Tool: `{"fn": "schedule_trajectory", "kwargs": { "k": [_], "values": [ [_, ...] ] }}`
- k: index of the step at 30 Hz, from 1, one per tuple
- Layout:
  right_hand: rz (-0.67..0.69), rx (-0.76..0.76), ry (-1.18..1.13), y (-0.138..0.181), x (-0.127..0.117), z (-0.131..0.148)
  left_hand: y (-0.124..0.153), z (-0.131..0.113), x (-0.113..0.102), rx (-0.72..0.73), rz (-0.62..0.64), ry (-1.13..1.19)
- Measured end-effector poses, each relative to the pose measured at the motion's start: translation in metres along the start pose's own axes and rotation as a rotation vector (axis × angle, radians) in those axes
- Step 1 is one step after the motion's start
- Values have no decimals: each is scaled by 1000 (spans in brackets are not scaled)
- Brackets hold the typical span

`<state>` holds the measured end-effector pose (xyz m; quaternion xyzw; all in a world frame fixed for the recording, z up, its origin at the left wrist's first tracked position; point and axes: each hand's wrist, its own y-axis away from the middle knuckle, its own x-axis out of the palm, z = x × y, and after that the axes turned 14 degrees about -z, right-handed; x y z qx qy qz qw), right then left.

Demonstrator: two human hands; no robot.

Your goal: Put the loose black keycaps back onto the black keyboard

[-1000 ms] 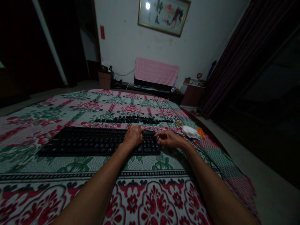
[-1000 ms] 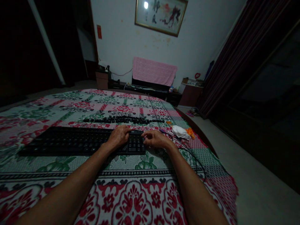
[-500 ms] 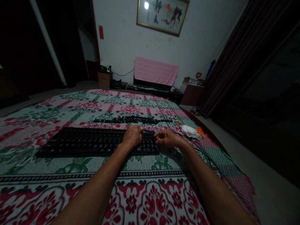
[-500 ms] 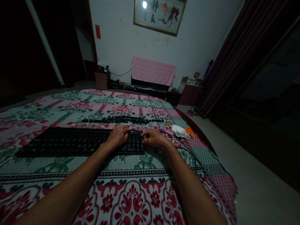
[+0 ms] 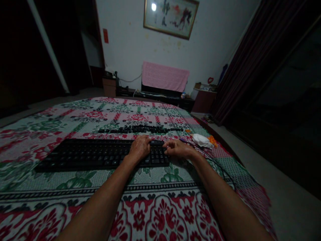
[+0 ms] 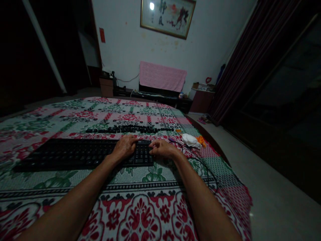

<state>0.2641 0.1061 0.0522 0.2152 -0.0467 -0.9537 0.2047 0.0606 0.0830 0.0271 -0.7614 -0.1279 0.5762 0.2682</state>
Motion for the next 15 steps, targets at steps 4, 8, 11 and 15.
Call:
{"fn": "schedule_trajectory", "kwargs": {
  "k": [4,8,11,15],
  "values": [
    [33,1,1,1,0,1,0,0,0,4,-1,-1],
    [9,-3,-1,-2,1,-2,0,0,0,-4,5,-3],
    [12,-25,23,-3,1,-3,0,0,0,-6,6,-6],
    [-4,-25,34,-1,1,0,-1,0,0,-19,7,2]
  ]
}}
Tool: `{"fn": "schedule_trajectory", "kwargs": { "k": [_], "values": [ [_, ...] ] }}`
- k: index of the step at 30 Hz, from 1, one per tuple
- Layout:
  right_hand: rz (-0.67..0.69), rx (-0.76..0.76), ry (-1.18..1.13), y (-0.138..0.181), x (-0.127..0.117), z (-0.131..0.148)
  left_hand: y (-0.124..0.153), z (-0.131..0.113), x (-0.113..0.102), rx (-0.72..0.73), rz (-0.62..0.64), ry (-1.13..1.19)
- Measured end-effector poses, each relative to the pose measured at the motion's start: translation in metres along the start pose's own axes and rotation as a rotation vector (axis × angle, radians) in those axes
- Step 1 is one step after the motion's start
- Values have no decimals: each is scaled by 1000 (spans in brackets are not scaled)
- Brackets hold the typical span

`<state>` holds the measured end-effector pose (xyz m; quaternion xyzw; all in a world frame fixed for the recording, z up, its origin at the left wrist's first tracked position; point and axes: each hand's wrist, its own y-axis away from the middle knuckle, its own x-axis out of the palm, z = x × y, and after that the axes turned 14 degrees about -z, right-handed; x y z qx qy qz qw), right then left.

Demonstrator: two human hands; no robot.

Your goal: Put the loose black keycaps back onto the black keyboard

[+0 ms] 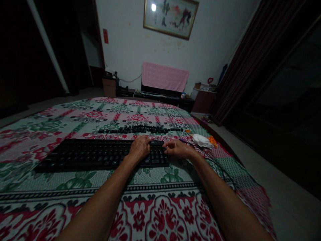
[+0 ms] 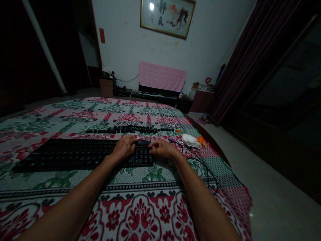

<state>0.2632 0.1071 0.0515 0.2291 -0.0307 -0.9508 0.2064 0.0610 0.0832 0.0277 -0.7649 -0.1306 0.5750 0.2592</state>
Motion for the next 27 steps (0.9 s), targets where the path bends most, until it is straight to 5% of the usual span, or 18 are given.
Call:
{"fn": "schedule_trajectory", "kwargs": {
  "k": [8,27],
  "values": [
    [-157,129,-109,-5,9,-4,1,0,0,6,-4,0],
    [-106,29,-111,-8,6,-17,0,1,2,29,-15,-8]
  ]
}}
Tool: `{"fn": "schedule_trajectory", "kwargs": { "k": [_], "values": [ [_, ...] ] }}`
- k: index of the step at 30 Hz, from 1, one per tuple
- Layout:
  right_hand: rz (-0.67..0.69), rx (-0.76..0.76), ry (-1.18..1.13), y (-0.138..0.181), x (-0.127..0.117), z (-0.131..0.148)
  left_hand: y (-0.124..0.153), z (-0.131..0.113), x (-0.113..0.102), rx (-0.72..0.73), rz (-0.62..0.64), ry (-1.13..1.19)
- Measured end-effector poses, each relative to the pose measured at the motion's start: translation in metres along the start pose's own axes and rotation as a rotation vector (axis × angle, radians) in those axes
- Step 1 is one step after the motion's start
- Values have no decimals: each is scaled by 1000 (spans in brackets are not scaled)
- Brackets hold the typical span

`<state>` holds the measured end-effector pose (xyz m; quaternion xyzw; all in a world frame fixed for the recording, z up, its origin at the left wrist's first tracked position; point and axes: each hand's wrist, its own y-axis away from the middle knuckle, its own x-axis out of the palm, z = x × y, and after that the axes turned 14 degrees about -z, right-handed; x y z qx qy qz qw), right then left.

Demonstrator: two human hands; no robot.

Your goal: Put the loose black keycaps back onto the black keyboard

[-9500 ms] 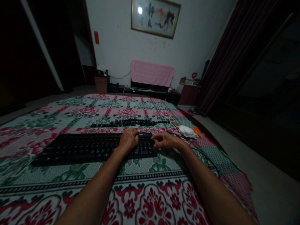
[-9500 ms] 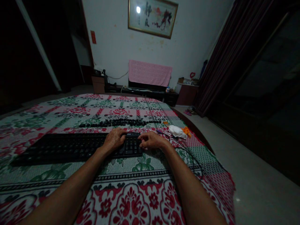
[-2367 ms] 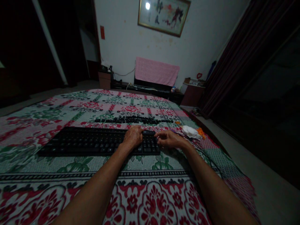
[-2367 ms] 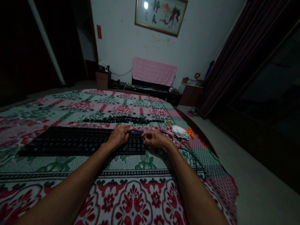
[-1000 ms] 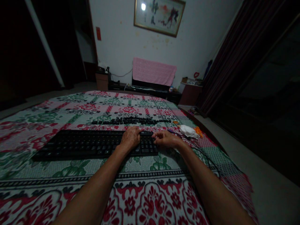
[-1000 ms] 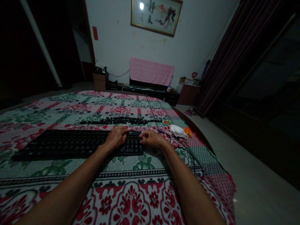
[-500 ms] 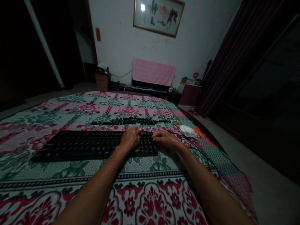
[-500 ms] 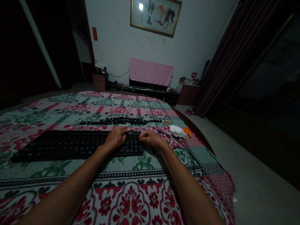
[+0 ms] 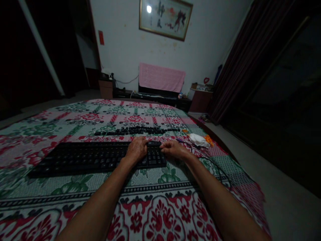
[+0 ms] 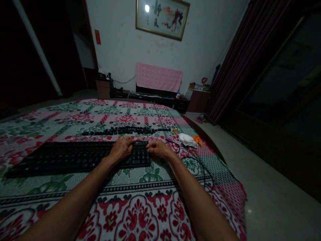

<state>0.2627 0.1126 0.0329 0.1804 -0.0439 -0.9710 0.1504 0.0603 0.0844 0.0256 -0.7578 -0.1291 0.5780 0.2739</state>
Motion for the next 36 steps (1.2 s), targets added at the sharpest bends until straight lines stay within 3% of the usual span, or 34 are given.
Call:
{"fn": "schedule_trajectory", "kwargs": {
  "k": [4,12,16,20,26,36],
  "values": [
    [-132,-40,-128,-1,0,-9,-1,2,-2,9,14,11],
    [-462,-323,107,-10,12,-26,-4,10,-16,-36,29,-31],
    [-603,-406,178,-10,16,-29,-3,22,-29,-112,153,-104],
    [-654,-432,171,-7,20,-28,3,43,-46,-189,196,-140],
    [-691,-487,165,0,22,-21,20,76,-57,-156,183,-154],
    [-687,-499,176,3,23,-20,31,78,-46,-156,55,-144]
  ]
}}
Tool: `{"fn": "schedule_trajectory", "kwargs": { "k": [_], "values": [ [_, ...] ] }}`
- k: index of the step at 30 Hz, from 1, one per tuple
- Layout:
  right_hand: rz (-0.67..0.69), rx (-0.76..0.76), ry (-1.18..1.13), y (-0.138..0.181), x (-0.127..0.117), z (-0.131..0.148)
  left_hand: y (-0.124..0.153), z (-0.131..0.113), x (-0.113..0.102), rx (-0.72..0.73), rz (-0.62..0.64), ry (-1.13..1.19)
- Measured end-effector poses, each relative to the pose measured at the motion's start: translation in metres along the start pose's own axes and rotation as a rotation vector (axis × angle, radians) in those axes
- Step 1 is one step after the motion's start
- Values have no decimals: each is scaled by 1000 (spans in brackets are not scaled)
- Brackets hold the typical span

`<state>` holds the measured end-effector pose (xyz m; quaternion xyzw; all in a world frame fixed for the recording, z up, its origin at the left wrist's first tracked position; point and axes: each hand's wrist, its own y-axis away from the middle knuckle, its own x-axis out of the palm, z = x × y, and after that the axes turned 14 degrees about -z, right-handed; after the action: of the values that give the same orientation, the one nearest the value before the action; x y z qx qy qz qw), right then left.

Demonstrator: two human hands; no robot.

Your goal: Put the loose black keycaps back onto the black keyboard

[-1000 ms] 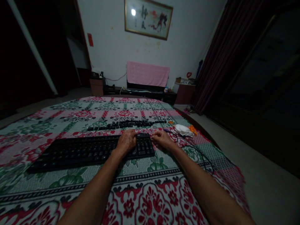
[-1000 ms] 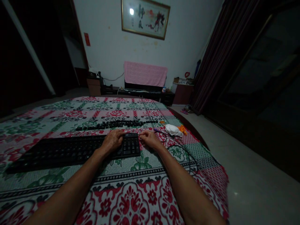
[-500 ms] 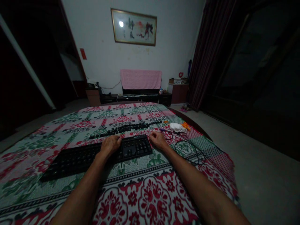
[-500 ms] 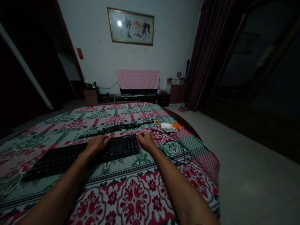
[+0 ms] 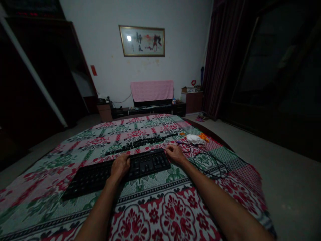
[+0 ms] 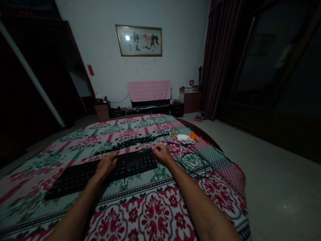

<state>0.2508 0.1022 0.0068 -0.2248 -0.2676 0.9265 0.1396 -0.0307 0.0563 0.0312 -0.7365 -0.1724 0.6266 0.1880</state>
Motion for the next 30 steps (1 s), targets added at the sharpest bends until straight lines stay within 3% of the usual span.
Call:
{"fn": "schedule_trajectory", "kwargs": {
  "k": [12,30],
  "values": [
    [121,-2,4,2,-3,2,0,1,5,-43,-18,-5],
    [94,-51,58,2,-2,6,-5,7,12,-11,-46,4]
  ]
}}
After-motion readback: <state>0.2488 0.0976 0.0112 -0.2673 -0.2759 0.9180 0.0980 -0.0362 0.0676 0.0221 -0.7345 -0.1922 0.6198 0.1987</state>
